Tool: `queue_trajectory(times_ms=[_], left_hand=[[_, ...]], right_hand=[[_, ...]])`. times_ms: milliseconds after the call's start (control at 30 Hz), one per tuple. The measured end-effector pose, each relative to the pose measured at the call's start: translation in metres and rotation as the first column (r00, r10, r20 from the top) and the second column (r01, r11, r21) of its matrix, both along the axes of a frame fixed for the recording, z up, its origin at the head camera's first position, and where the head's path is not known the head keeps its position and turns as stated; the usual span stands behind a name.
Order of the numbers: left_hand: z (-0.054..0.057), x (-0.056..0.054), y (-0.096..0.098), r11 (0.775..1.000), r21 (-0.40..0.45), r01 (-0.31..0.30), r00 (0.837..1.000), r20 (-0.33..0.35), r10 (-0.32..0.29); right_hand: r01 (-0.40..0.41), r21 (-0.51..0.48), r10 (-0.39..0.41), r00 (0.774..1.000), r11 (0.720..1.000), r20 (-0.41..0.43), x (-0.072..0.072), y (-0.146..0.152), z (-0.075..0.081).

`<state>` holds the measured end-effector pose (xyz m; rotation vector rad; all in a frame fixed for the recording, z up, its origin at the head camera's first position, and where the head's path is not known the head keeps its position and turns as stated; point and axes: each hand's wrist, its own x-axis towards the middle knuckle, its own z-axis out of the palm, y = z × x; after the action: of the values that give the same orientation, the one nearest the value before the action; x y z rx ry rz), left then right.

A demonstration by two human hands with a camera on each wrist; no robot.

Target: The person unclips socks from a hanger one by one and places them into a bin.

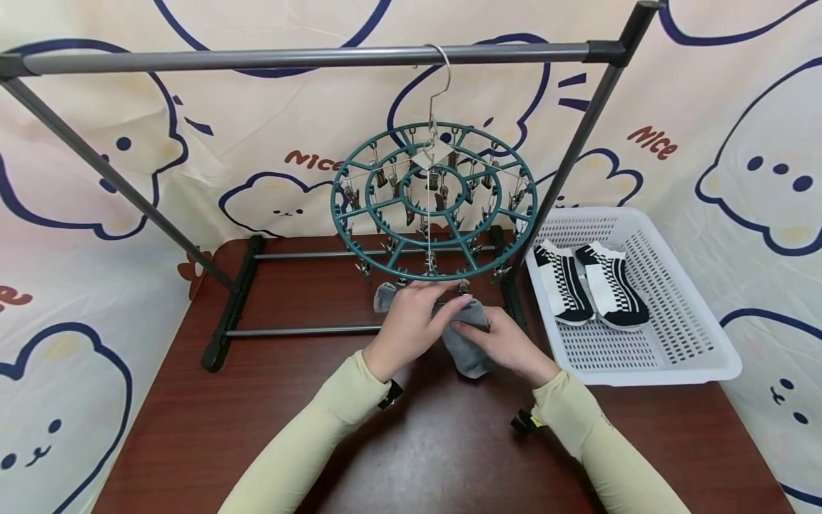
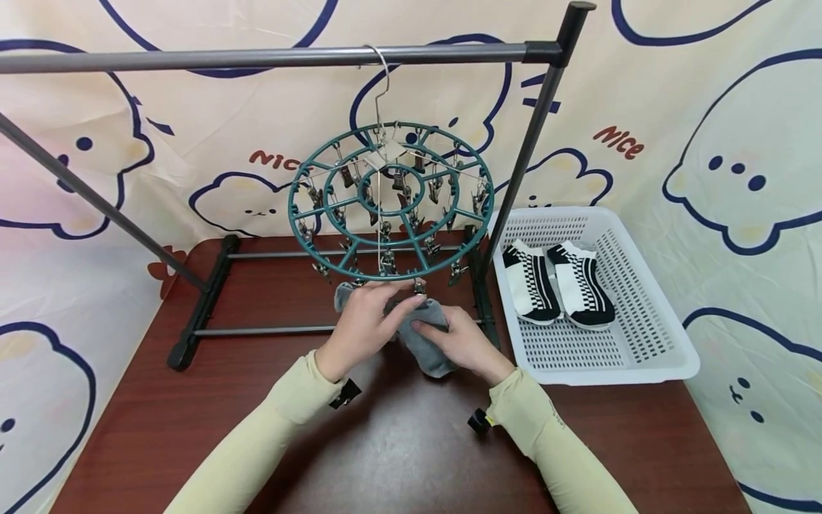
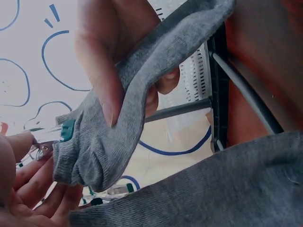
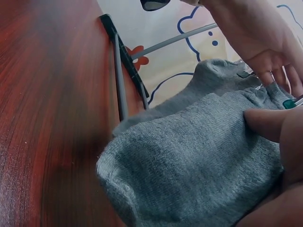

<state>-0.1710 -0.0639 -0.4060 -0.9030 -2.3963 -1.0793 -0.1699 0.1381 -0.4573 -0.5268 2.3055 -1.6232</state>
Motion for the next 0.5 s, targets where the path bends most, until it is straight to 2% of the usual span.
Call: queue_trajectory(times_ms=[167,367,500], left_hand=[[-0.0031,-0.0002,0.0016,0.999,0.043,0.004,1.0,0.005,-0.004],[-0.0054,0.0003,0.0029,0.997,0.08,0.017,0.999,0.045,-0.021],[-0.008,-0.0007,0.003,0.995,0.1,0.018,0.999,0.024,-0.021]], right_hand=[[-0.004,-0.002,0.004,1.0,1.0,0.004,0.0,0.0003,-0.0002],[-0.017,0.014,0.017,1.0,1.0,-0.003,0.0,-0.0003,-0.0005],[-0.029,0.041,0.03,0.999,0.999,-0.018,-0.0007,-0.001,-0.0032]])
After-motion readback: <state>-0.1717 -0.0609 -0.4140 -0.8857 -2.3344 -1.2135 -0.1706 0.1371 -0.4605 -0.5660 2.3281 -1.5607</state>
